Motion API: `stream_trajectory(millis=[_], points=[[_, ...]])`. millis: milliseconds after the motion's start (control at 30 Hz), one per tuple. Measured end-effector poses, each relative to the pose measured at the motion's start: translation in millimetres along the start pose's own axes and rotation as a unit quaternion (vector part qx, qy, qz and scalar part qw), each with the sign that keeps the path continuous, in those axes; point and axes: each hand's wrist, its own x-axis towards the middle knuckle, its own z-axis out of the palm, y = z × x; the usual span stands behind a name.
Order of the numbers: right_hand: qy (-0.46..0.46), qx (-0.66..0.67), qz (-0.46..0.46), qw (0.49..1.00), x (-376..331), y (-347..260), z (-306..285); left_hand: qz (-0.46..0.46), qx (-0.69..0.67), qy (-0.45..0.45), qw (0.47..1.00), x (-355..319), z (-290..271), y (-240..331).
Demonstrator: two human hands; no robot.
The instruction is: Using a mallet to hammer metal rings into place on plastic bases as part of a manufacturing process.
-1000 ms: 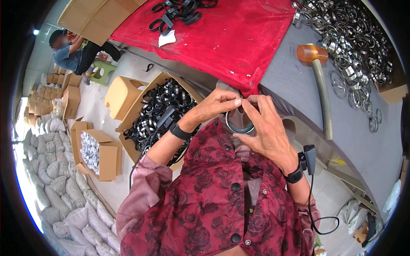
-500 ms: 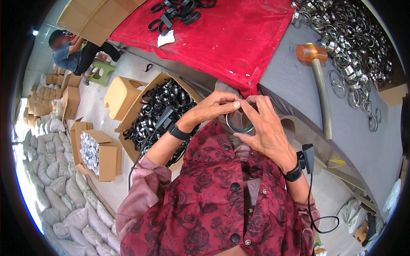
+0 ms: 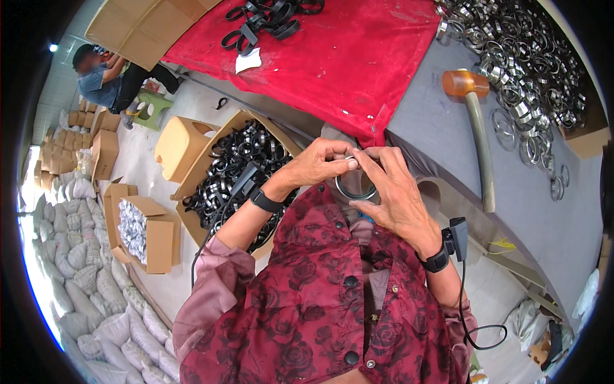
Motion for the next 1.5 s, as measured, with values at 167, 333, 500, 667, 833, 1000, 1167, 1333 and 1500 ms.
stream_trajectory(millis=[167,333,500,667,833,1000,1167,1333,1500], points=[[0.01,-0.004,-0.014,1.0,1,4,3,0.013,-0.012,0.008,1.0,0,4,8],[0.004,-0.007,-0.015,1.0,-1,7,6,0.007,0.009,0.002,1.0,0,0,1],[0.032,0.022,-0.024,0.999,-2,16,10,0.034,0.003,0.029,0.999,1,5,0],[0.079,0.065,0.041,0.994,-4,21,11,0.046,-0.022,0.07,0.996,-2,-1,6],[0.161,0.395,0.18,0.886,-8,30,31,0.078,-0.075,0.082,0.991,-2,11,14],[0.12,0.468,0.202,0.852,-7,30,25,0.085,-0.074,0.081,0.99,-1,15,9],[0.145,0.419,0.195,0.875,-9,32,25,0.082,-0.074,0.088,0.99,0,20,6],[0.153,0.439,0.212,0.86,-8,29,24,0.091,-0.073,0.102,0.988,1,25,-1],[0.14,0.434,0.219,0.863,-9,30,19,0.101,-0.072,0.112,0.986,4,29,-5]])
